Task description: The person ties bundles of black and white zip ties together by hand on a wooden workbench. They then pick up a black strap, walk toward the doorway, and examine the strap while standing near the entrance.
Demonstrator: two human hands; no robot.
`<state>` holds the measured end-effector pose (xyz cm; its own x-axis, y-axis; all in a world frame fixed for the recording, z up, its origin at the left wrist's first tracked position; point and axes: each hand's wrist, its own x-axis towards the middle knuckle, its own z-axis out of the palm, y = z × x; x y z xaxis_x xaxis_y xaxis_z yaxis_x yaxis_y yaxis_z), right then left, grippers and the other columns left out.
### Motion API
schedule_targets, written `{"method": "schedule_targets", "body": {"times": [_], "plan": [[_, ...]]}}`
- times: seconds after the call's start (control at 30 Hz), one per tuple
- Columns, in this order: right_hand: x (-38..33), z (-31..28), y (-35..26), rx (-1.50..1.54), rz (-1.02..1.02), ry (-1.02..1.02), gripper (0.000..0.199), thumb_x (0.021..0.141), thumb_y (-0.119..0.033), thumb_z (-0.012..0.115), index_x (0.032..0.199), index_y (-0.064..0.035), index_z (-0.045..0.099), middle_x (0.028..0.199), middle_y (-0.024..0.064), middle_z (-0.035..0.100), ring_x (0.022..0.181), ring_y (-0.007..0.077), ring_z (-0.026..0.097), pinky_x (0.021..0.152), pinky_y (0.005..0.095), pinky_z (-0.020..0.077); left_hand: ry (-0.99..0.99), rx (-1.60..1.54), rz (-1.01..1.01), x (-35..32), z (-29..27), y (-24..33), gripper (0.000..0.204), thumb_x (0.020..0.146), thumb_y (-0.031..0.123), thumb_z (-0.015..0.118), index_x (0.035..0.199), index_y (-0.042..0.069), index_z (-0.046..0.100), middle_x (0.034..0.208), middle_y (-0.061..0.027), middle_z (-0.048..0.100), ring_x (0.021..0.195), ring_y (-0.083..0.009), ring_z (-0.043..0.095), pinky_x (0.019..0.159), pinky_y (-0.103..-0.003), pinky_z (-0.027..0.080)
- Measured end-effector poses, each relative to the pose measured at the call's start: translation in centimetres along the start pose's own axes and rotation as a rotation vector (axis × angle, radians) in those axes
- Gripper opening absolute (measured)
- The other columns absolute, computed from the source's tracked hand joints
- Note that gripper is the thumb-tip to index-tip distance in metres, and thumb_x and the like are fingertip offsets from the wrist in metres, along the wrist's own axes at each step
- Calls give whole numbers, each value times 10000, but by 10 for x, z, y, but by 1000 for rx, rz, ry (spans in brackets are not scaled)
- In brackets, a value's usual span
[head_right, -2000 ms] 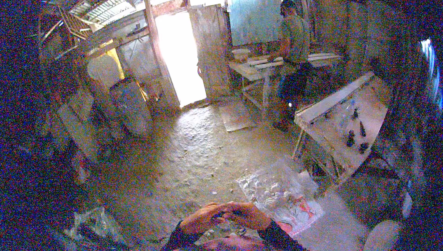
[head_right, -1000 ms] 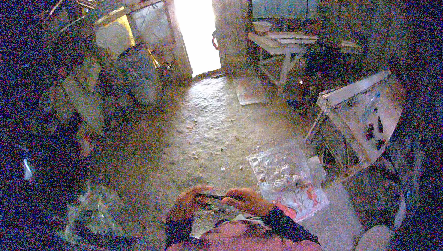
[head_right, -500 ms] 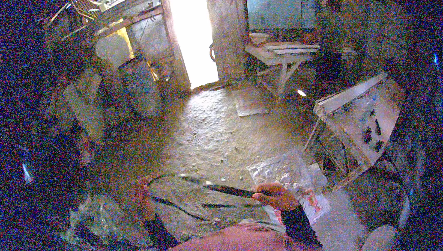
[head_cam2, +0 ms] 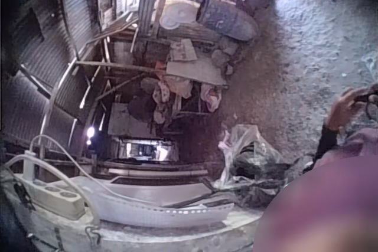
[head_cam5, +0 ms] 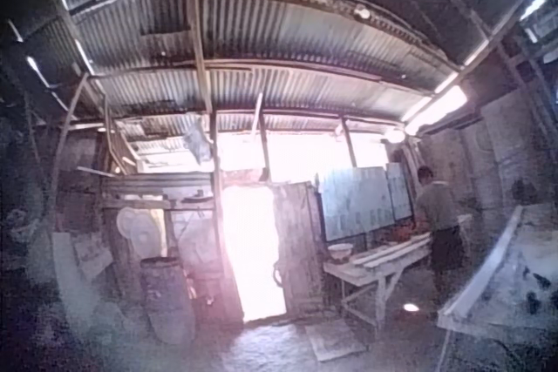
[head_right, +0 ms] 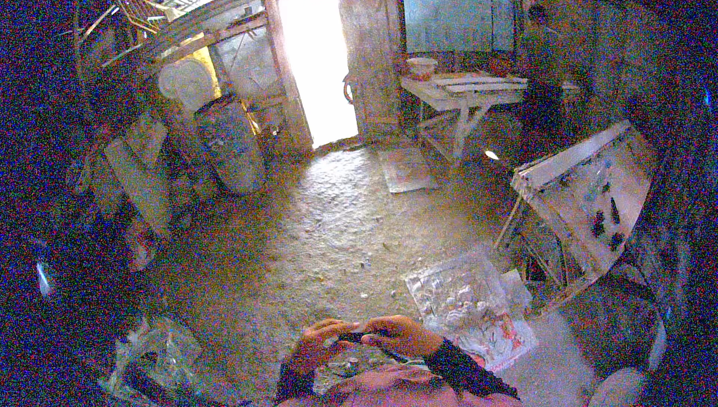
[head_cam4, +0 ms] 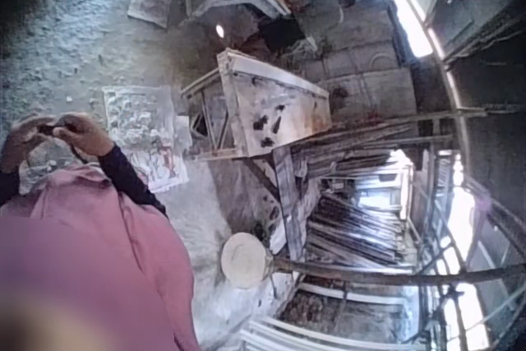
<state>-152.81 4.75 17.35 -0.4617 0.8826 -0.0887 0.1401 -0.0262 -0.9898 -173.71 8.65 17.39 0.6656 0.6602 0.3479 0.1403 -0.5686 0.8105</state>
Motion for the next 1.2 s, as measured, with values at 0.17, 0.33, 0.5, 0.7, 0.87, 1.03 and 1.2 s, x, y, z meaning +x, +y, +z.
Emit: {"method": "schedule_targets", "body": {"times": [0.17,0.33,0.5,0.7,0.87,1.03,1.2], "plan": [[-5,-5,-1,72,60,75,193,854,-204,556,927,-27,579,750,-22,537,707,53,476,637,216,391,233,70,-147,-10,-23,-8,234,765,149,623,987,73,620,886,-82,618,834,-213,577,736,-317,464],[-11,-17,-6,65,45,137,181,855,-200,557,891,-23,575,689,-43,495,645,36,439,575,193,368,605,185,-137,-24,-62,-17,299,802,304,573,931,41,632,855,-86,596,824,-209,561,732,-302,446],[-15,-24,-6,51,8,151,180,854,-199,558,893,-23,571,689,-46,485,645,39,439,570,192,362,896,245,-173,-39,-81,-30,352,837,350,524,893,14,612,859,-80,544,762,-181,541,728,-296,431],[-1,-29,2,47,-7,69,182,849,-205,566,909,-33,577,683,-40,489,638,34,436,566,191,361,1119,148,-133,-58,-95,-50,397,859,393,480,899,9,574,866,-56,505,720,-138,492,693,-272,397],[13,-33,-1,-31,77,-24,204,843,-217,575,918,-28,580,699,-29,514,664,42,453,595,201,381,1305,121,-242,-67,-104,-58,376,869,383,464,937,23,550,891,-40,506,700,-114,461,672,-258,380],[44,-60,0,1,191,-68,207,846,-204,571,912,-8,577,737,-9,543,713,48,468,637,207,396,1250,128,-320,-61,-101,-73,353,887,354,437,937,21,545,796,-29,501,669,-100,450,642,-244,371],[93,-78,12,23,162,-52,205,845,-197,572,911,-3,576,762,-8,555,741,47,477,666,205,401,1235,69,-420,-37,-113,-107,382,889,377,429,934,16,547,699,-21,478,640,-98,447,647,-242,366]]}}
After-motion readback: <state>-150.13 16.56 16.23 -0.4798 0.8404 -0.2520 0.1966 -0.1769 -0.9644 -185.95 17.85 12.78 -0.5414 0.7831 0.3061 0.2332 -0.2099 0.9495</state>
